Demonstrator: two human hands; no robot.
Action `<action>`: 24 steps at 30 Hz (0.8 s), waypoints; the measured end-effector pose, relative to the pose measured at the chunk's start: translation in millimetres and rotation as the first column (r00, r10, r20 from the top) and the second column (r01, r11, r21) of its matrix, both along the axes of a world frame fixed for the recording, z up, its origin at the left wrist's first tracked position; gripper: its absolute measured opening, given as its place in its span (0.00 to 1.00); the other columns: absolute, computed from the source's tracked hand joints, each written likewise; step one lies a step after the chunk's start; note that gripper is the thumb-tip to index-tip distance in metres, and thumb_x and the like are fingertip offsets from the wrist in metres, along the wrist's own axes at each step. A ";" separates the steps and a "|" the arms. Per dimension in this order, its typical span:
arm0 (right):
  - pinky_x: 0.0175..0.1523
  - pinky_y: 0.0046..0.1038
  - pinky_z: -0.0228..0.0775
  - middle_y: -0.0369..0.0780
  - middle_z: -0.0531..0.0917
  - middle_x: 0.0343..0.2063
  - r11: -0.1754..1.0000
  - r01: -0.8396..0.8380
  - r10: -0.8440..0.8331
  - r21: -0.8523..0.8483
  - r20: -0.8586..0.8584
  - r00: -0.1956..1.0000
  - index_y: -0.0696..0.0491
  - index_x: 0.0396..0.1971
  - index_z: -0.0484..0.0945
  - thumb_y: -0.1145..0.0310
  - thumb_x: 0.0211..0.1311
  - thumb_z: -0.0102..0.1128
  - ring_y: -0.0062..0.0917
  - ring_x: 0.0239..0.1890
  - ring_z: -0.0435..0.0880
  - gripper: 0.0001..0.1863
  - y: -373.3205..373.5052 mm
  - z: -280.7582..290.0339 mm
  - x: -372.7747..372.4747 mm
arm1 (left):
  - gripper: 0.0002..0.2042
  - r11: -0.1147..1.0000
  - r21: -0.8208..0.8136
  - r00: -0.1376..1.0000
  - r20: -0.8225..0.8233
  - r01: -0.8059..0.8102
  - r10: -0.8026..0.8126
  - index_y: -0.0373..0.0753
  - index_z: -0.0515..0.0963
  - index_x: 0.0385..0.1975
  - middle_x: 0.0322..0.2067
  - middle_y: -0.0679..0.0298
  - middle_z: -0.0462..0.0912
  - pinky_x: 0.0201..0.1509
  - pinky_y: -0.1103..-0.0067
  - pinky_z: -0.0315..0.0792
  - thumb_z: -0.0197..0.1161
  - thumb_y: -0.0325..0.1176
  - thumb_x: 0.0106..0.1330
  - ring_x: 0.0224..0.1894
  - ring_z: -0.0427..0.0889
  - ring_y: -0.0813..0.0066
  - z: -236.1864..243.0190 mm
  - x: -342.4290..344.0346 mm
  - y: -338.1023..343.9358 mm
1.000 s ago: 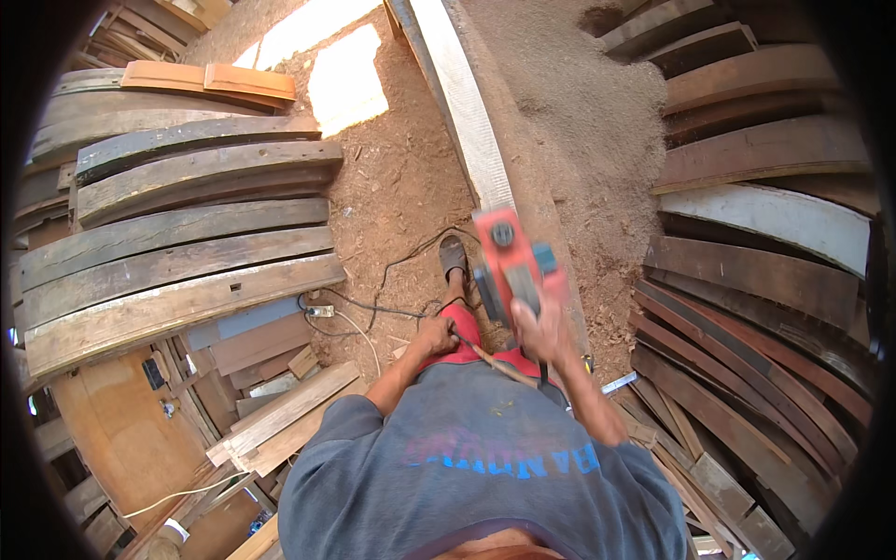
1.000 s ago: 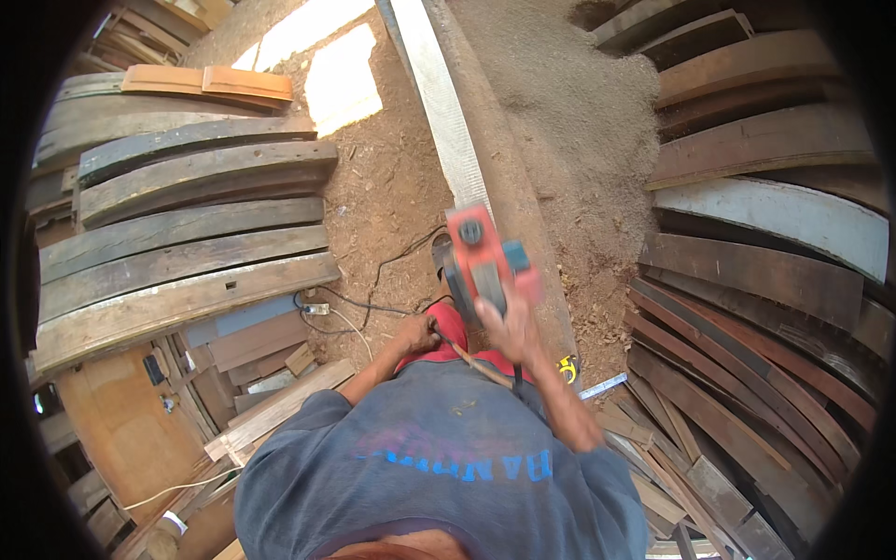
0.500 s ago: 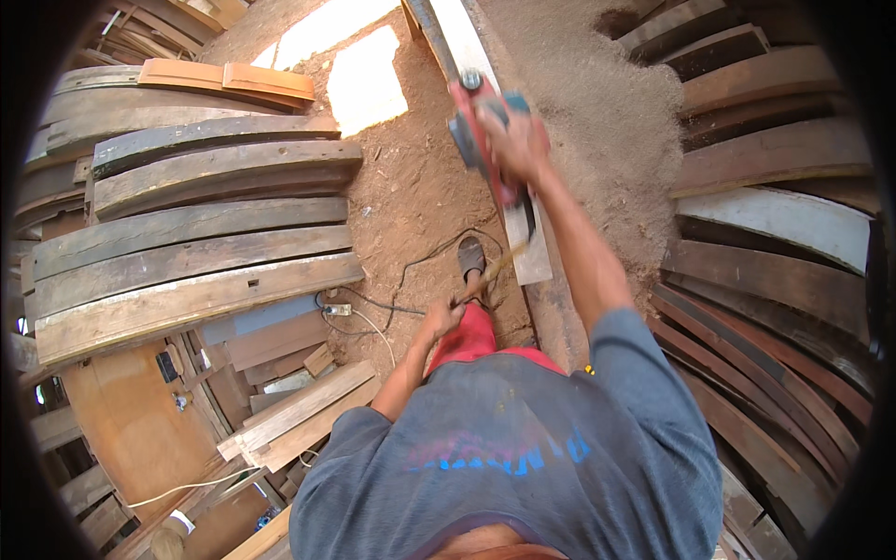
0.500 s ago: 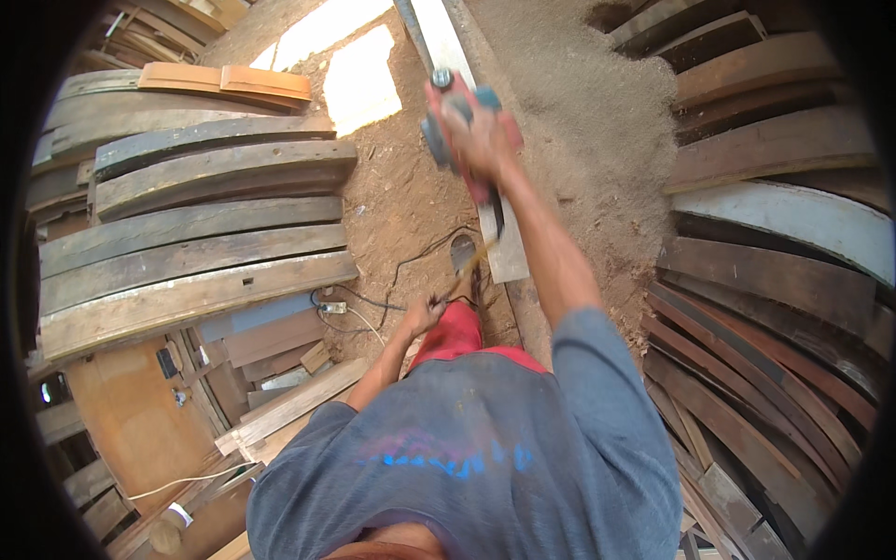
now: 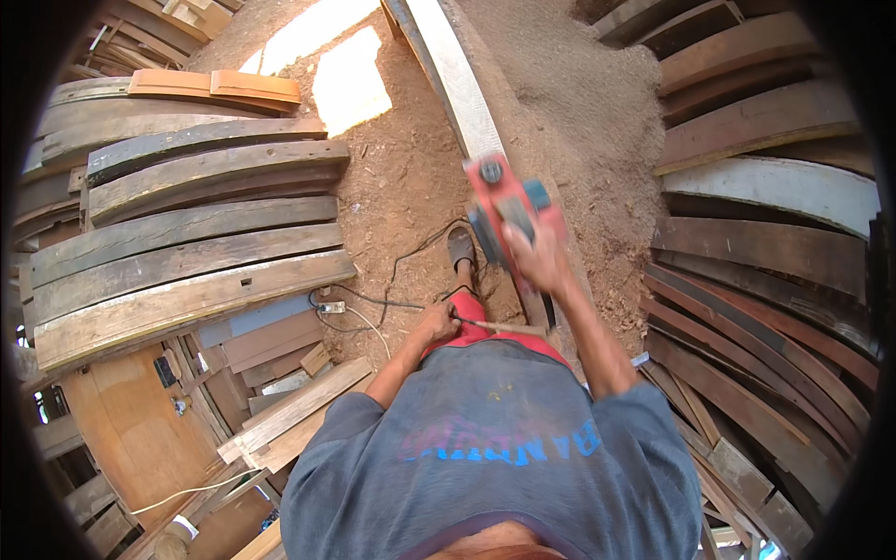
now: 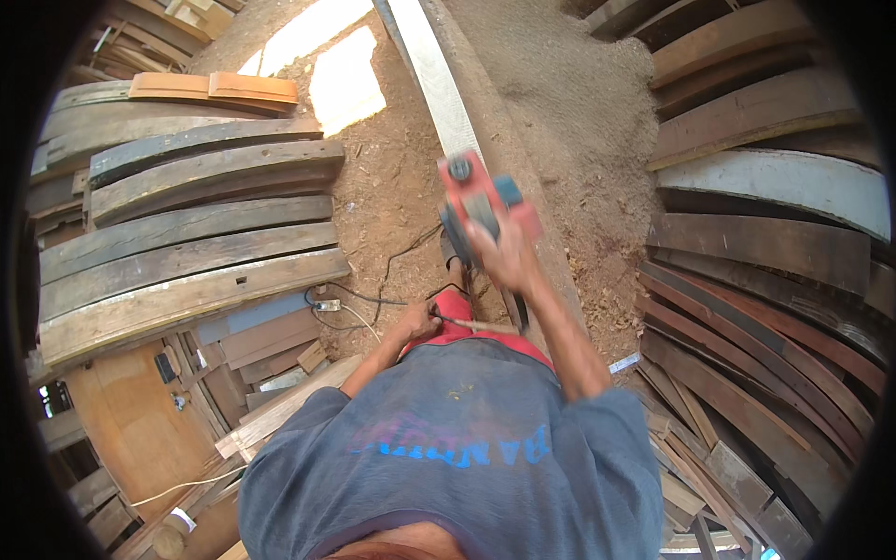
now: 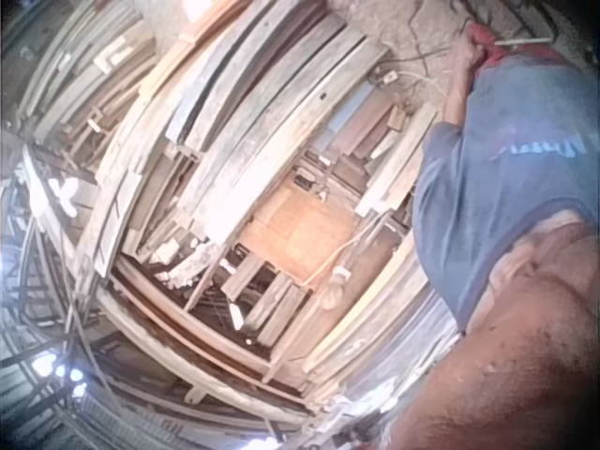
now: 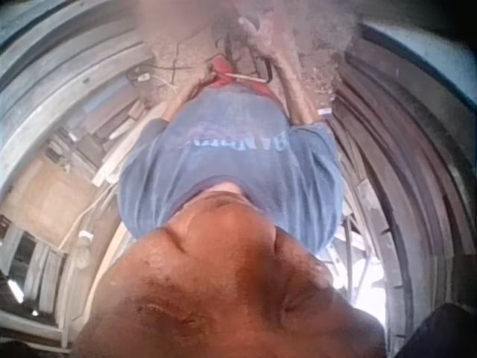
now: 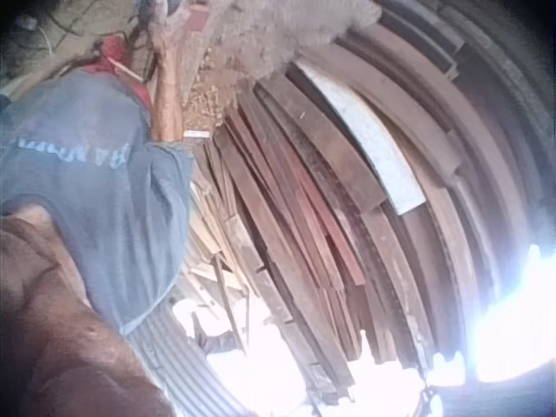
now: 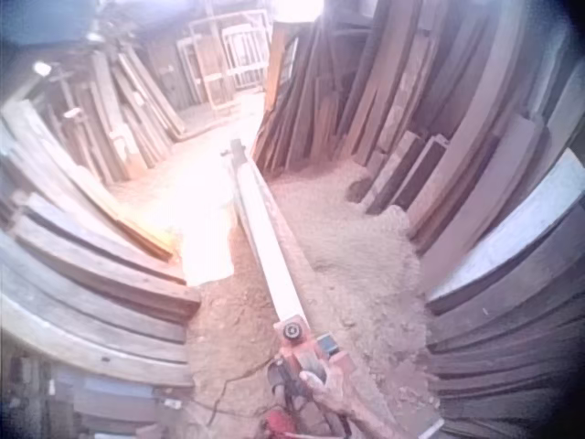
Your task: The person measures a wooden board with a tape measure and a square, uses a power planer to smooth the surface, and rearranges several large wooden planks within a storage area.
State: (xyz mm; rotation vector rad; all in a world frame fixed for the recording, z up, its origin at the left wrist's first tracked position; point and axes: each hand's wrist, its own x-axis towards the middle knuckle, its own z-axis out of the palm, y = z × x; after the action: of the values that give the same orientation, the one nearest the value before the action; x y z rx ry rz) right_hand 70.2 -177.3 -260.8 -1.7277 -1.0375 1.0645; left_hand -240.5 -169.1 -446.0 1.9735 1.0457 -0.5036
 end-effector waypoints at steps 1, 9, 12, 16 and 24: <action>0.31 0.33 0.70 0.39 0.78 0.18 0.999 0.045 -0.045 -0.028 -0.014 0.999 0.58 0.42 0.78 0.53 0.71 0.54 0.24 0.23 0.78 0.20 -40.0 -1.3 -13.4 | 0.14 0.995 -0.082 0.996 -0.065 0.057 -0.062 0.38 0.82 0.38 0.38 0.43 0.85 0.52 0.58 0.77 0.66 0.39 0.56 0.44 0.84 0.45 8.4 7.9 -2.6; 0.44 0.43 0.76 0.55 0.83 0.34 0.979 0.190 -0.198 -0.069 -0.129 0.972 0.62 0.47 0.75 0.49 0.68 0.61 0.47 0.36 0.85 0.27 -91.5 12.6 -40.1 | 0.27 0.988 0.112 0.990 0.103 -0.107 0.096 0.39 0.77 0.49 0.57 0.41 0.73 0.60 0.54 0.69 0.70 0.52 0.58 0.62 0.69 0.38 -22.8 25.6 -18.7; 0.39 0.38 0.72 0.45 0.80 0.28 0.981 0.194 -0.194 0.007 -0.030 0.981 0.60 0.44 0.77 0.48 0.70 0.58 0.35 0.31 0.80 0.25 -29.4 4.2 -25.8 | 0.30 0.749 0.313 0.811 0.221 -0.585 0.541 0.38 0.76 0.52 0.59 0.40 0.73 0.63 0.53 0.67 0.70 0.56 0.60 0.62 0.70 0.37 -57.4 46.2 -8.7; 0.33 0.33 0.69 0.38 0.78 0.22 0.977 0.191 -0.195 0.100 0.031 0.980 0.59 0.40 0.78 0.48 0.71 0.56 0.25 0.24 0.75 0.24 78.1 -7.6 6.2 | 0.24 0.698 -0.329 0.690 0.164 -0.636 0.705 0.32 0.78 0.52 0.60 0.39 0.73 0.57 0.60 0.73 0.62 0.49 0.69 0.57 0.78 0.43 -41.6 80.1 36.4; 0.28 0.31 0.70 0.37 0.79 0.17 0.982 0.156 -0.164 0.107 0.068 0.984 0.56 0.33 0.83 0.41 0.69 0.54 0.23 0.21 0.79 0.28 328.0 4.0 69.6 | 0.49 0.876 -0.359 0.835 0.329 -0.322 0.442 0.29 0.39 0.76 0.40 0.34 0.83 0.51 0.64 0.80 0.65 0.48 0.68 0.42 0.86 0.43 33.9 150.2 51.2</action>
State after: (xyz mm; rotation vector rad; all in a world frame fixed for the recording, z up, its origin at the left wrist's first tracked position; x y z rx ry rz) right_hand 139.7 150.7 -256.8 -1.7486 -0.9643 0.8361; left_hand -90.2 -117.8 -412.1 1.4648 1.0030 -0.0139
